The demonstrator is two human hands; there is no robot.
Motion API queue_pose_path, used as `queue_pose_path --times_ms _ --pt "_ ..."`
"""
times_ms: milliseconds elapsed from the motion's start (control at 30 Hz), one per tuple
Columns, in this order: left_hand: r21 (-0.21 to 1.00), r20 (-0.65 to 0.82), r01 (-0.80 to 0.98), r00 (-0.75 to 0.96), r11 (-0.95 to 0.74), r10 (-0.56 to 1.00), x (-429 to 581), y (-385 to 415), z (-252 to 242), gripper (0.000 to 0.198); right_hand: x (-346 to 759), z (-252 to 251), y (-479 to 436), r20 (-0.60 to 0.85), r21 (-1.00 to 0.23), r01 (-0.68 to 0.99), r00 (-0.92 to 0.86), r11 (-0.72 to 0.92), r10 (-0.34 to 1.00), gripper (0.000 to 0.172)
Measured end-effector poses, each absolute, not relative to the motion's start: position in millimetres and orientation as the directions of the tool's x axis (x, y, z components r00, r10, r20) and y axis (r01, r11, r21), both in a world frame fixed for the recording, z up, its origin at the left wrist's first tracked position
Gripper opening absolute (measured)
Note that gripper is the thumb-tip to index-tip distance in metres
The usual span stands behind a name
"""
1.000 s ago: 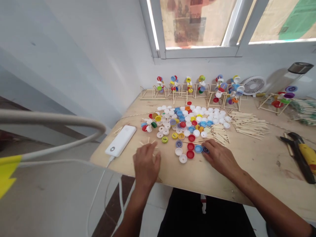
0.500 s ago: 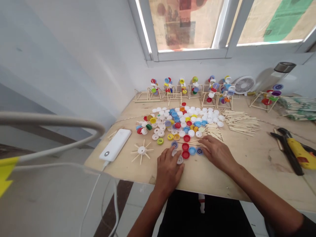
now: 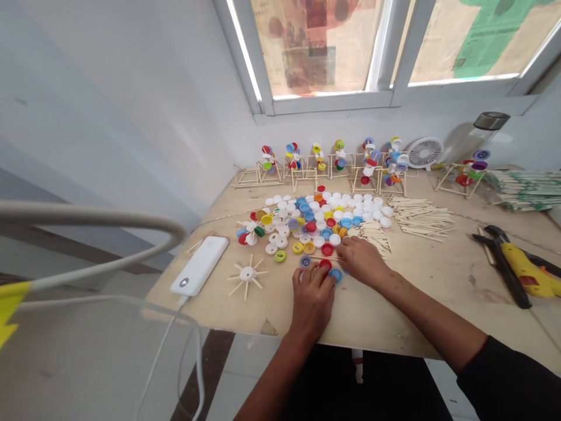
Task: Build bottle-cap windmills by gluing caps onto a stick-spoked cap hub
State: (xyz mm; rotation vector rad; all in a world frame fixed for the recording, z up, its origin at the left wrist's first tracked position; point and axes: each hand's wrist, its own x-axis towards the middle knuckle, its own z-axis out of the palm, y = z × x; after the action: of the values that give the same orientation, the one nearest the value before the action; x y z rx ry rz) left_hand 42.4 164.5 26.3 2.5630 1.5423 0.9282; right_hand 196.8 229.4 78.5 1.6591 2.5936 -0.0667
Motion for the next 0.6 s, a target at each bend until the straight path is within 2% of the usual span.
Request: queue_pose_path --times_ms 333,600 --pt "0.276 0.533 0.795 0.341 -0.540 0.774 34.9 163.1 21.0 0.016 183.4 80.1 230.5 -0.130 0.023 0.884 -0.460 0.467 0.878 0.024" --pt "0.280 0.529 0.792 0.344 -0.542 0.776 36.7 162.8 22.8 0.017 177.6 83.9 230.9 -0.145 0.037 0.868 -0.486 0.495 0.862 0.020"
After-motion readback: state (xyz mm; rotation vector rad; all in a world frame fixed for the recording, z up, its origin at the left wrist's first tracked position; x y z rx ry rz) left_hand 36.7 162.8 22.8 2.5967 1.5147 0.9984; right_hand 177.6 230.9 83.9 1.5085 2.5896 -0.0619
